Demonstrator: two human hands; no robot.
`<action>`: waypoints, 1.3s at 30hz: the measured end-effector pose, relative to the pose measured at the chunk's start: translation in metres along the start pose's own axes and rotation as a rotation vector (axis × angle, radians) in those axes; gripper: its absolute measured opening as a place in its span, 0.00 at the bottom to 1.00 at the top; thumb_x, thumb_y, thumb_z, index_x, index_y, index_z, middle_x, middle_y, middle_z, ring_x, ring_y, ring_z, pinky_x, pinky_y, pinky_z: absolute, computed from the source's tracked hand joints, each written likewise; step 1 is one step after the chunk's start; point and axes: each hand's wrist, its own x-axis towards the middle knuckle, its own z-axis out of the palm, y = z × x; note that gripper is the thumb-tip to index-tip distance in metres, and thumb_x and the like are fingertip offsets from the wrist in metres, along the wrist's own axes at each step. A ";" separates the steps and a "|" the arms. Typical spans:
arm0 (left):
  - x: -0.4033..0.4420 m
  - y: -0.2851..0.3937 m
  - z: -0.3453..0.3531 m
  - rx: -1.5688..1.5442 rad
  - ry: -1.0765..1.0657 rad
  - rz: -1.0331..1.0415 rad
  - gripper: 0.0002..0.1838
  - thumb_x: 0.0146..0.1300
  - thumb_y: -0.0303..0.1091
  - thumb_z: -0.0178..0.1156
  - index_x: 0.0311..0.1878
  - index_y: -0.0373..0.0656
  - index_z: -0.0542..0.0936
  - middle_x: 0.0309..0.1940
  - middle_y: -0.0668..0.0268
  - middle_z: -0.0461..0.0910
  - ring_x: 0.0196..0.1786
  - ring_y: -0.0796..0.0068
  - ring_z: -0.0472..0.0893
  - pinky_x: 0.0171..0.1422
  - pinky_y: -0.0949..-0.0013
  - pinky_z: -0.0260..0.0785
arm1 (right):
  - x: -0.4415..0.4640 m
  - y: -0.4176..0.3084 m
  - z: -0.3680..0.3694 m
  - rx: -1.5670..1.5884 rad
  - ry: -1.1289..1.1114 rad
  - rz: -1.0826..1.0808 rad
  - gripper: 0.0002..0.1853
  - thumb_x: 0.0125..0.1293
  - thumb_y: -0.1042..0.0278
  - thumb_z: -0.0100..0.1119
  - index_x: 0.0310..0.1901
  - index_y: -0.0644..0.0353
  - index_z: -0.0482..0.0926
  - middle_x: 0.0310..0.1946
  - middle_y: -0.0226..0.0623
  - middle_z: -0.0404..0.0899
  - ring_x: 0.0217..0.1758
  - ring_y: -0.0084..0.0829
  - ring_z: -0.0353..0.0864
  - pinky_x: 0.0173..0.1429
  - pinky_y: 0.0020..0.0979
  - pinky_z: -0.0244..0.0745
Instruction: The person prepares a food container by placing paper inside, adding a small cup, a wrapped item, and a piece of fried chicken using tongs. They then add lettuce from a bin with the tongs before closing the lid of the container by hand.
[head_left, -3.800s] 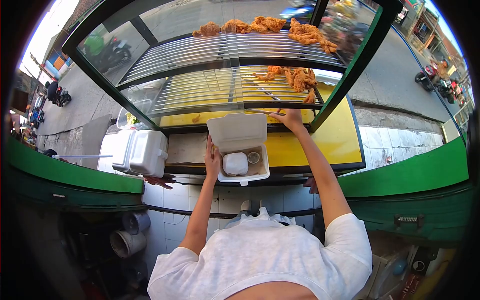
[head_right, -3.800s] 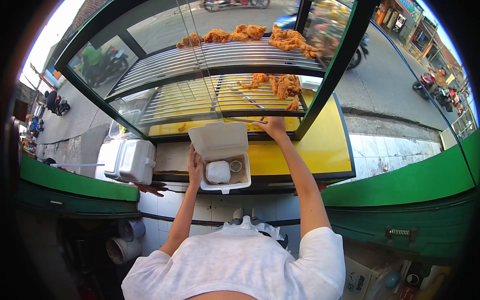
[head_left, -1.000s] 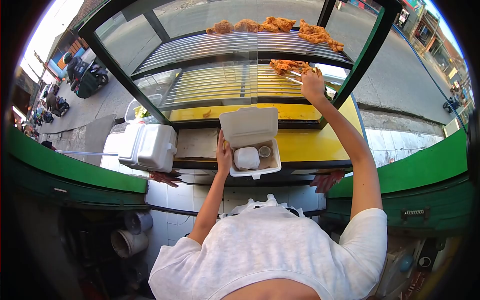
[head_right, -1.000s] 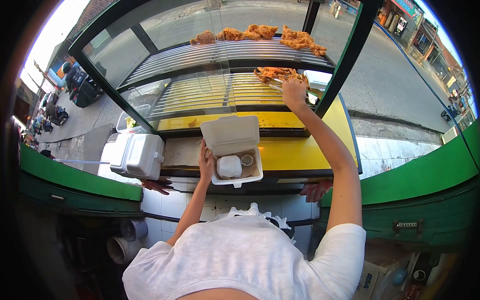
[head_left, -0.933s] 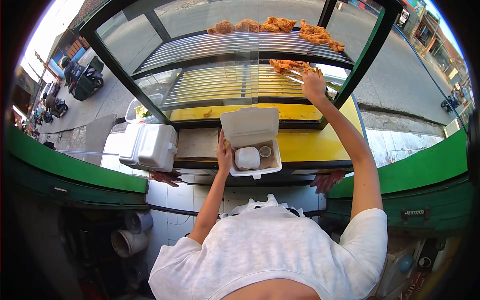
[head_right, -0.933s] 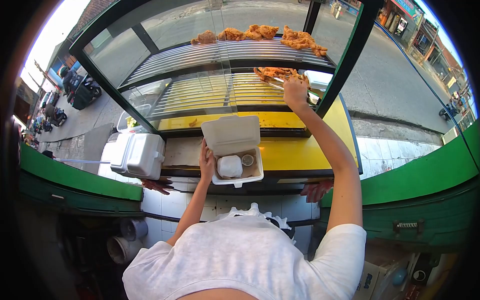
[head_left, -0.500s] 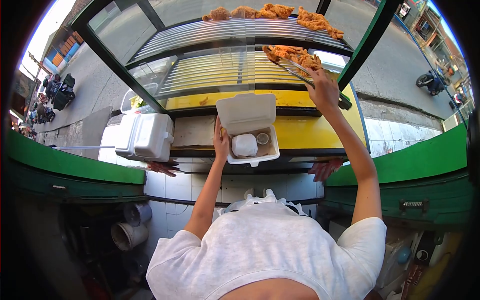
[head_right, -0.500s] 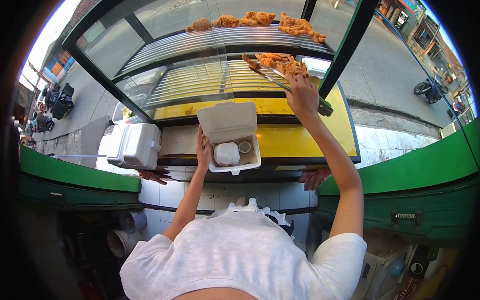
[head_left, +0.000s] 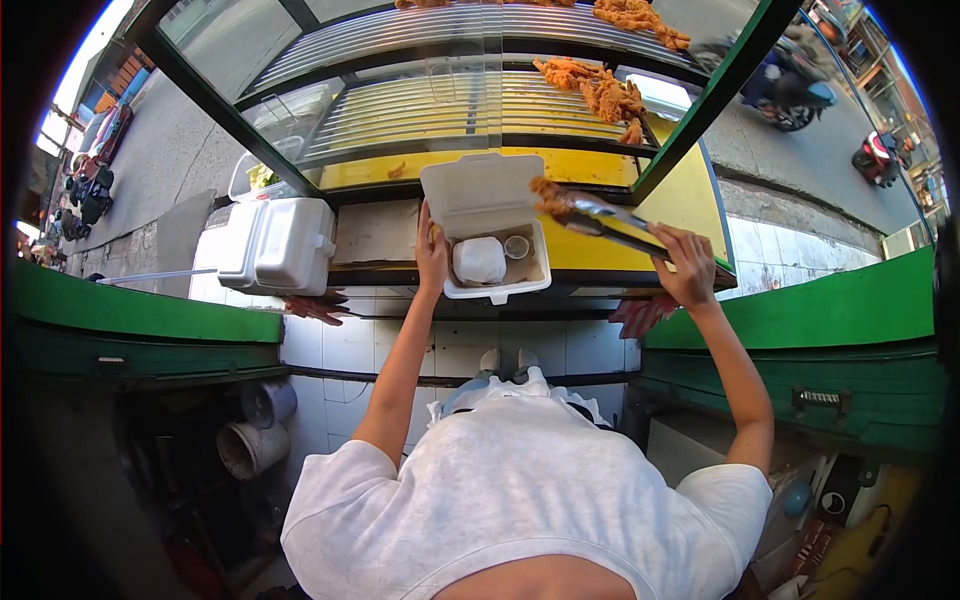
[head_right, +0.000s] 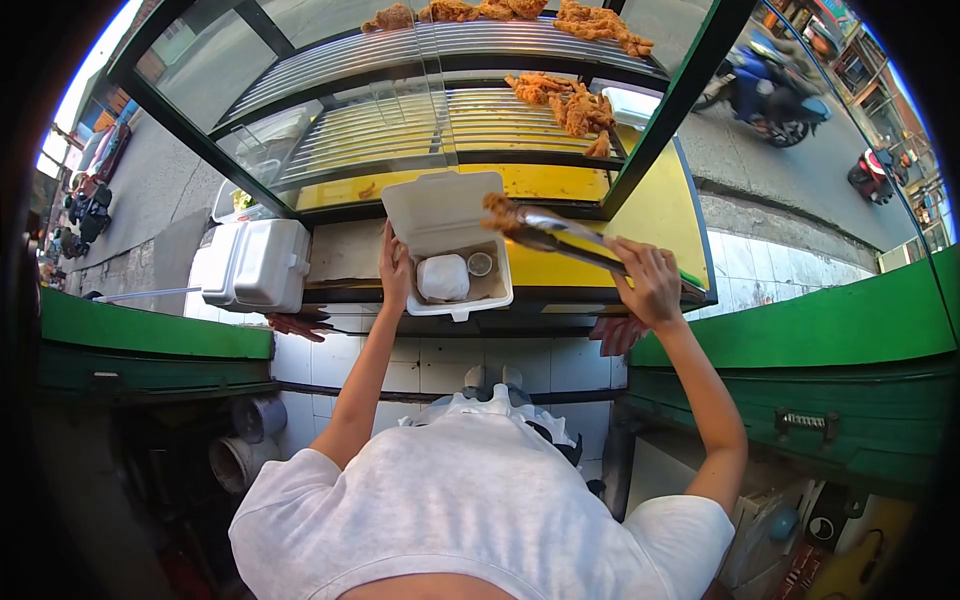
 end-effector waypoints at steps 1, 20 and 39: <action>-0.001 0.002 0.000 0.007 0.006 -0.007 0.35 0.66 0.15 0.44 0.74 0.56 0.56 0.51 0.71 0.71 0.27 0.91 0.58 0.28 0.86 0.54 | -0.004 0.001 0.005 0.001 0.000 0.001 0.30 0.46 0.74 0.68 0.56 0.51 0.76 0.47 0.28 0.78 0.47 0.28 0.76 0.49 0.30 0.65; 0.001 0.001 0.002 0.082 0.015 0.036 0.35 0.65 0.13 0.43 0.73 0.53 0.56 0.60 0.68 0.67 0.28 0.90 0.58 0.29 0.85 0.56 | 0.014 0.023 0.088 -0.236 -0.002 -0.527 0.24 0.61 0.68 0.53 0.60 0.37 0.73 0.50 0.18 0.73 0.48 0.17 0.72 0.54 0.28 0.59; 0.002 -0.002 0.001 0.055 0.013 0.074 0.35 0.66 0.14 0.44 0.73 0.55 0.57 0.55 0.70 0.68 0.29 0.89 0.57 0.29 0.86 0.56 | 0.013 0.028 0.072 -0.138 -0.041 -0.413 0.24 0.58 0.69 0.54 0.57 0.36 0.75 0.49 0.18 0.74 0.49 0.17 0.72 0.58 0.28 0.56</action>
